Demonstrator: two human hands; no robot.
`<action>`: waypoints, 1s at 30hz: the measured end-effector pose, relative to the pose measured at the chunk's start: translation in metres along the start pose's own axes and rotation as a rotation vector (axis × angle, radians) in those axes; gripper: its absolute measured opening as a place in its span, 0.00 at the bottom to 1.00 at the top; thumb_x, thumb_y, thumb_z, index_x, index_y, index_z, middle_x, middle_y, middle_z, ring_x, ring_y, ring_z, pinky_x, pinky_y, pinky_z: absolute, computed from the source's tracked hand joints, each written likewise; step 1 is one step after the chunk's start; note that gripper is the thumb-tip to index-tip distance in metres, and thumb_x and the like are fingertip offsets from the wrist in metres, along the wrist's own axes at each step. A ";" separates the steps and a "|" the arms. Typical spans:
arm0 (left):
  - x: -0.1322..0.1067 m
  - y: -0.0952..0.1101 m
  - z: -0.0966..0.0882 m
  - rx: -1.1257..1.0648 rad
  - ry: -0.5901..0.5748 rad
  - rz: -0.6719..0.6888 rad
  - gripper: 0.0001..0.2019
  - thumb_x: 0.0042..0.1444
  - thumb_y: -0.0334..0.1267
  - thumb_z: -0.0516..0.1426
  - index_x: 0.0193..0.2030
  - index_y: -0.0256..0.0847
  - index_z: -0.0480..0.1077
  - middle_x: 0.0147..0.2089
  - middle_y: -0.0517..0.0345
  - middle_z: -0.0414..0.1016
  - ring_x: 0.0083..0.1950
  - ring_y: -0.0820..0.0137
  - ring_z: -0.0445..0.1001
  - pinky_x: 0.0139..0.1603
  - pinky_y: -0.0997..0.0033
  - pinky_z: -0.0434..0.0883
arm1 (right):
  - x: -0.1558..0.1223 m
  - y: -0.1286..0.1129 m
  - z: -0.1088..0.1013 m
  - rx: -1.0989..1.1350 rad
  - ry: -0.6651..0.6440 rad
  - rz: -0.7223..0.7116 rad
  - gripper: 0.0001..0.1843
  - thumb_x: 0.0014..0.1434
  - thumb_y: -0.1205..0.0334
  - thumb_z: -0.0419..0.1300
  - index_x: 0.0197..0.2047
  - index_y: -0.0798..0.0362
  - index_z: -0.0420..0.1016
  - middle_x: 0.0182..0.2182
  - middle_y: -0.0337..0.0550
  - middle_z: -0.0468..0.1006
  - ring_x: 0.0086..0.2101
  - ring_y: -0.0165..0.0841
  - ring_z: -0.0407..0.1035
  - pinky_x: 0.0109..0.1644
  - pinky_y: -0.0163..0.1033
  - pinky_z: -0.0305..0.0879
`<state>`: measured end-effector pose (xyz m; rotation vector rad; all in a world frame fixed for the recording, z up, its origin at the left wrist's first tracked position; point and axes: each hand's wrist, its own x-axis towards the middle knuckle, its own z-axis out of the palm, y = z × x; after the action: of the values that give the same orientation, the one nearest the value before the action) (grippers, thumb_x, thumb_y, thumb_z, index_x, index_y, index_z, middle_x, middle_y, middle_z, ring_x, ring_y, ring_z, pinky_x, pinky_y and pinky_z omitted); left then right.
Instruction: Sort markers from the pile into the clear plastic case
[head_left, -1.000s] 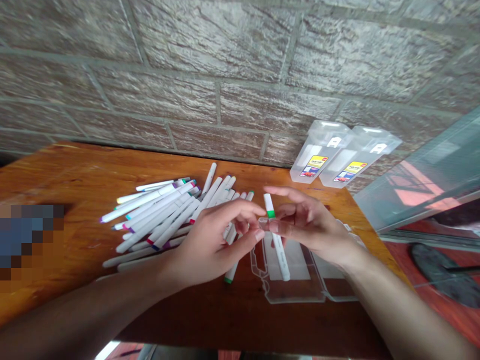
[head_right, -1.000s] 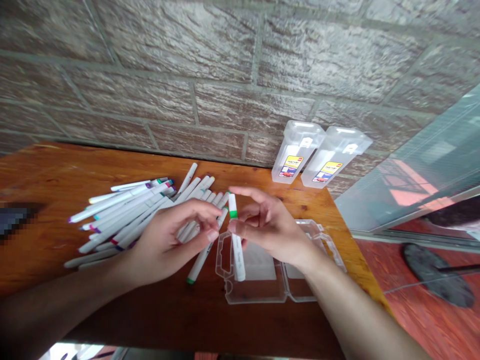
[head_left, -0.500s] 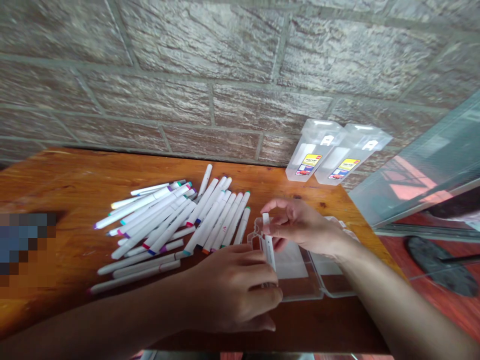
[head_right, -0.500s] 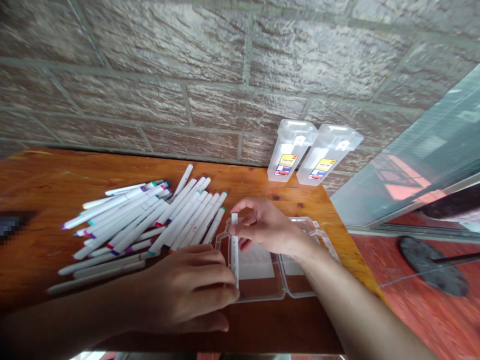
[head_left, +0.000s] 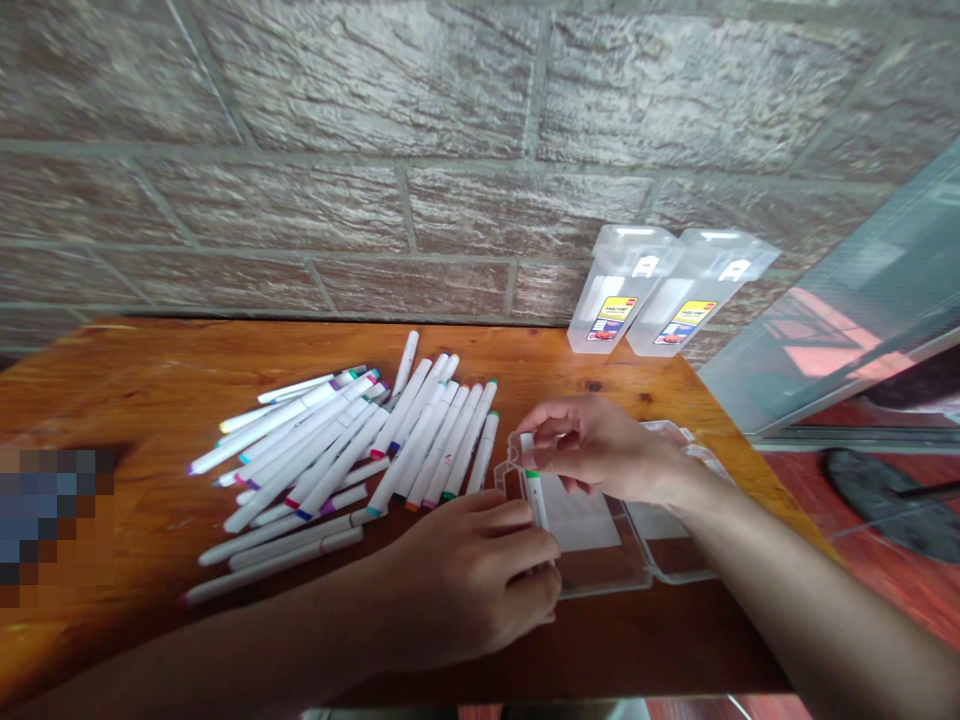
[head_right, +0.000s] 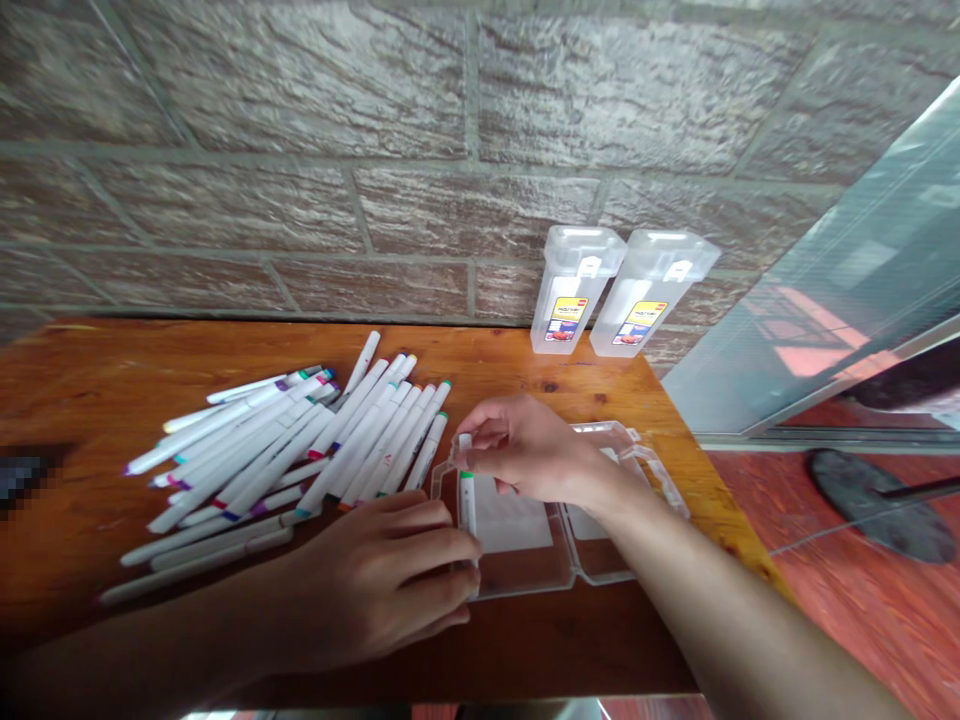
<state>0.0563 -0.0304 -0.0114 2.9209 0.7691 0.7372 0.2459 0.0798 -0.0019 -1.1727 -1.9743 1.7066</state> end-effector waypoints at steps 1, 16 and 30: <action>0.000 0.000 0.000 -0.004 -0.009 -0.003 0.08 0.68 0.36 0.59 0.35 0.39 0.74 0.36 0.57 0.79 0.37 0.68 0.70 0.38 0.63 0.64 | 0.000 0.000 0.000 -0.024 0.013 0.000 0.20 0.52 0.49 0.73 0.41 0.54 0.78 0.29 0.38 0.79 0.21 0.25 0.67 0.18 0.29 0.60; -0.002 0.002 0.002 -0.007 -0.044 -0.021 0.05 0.68 0.35 0.58 0.40 0.39 0.75 0.36 0.58 0.78 0.36 0.68 0.70 0.38 0.64 0.66 | 0.002 0.004 0.000 -0.281 0.140 -0.147 0.12 0.52 0.57 0.72 0.38 0.54 0.83 0.29 0.43 0.83 0.29 0.33 0.75 0.29 0.35 0.65; -0.001 0.001 0.001 -0.001 -0.056 -0.024 0.06 0.68 0.35 0.59 0.39 0.39 0.76 0.35 0.58 0.78 0.37 0.68 0.70 0.39 0.63 0.67 | 0.002 0.007 -0.003 -0.339 0.137 -0.158 0.14 0.51 0.59 0.73 0.41 0.54 0.85 0.31 0.42 0.84 0.30 0.34 0.76 0.31 0.36 0.67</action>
<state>0.0566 -0.0320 -0.0130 2.9122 0.7963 0.6514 0.2493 0.0829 -0.0080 -1.1647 -2.2598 1.2139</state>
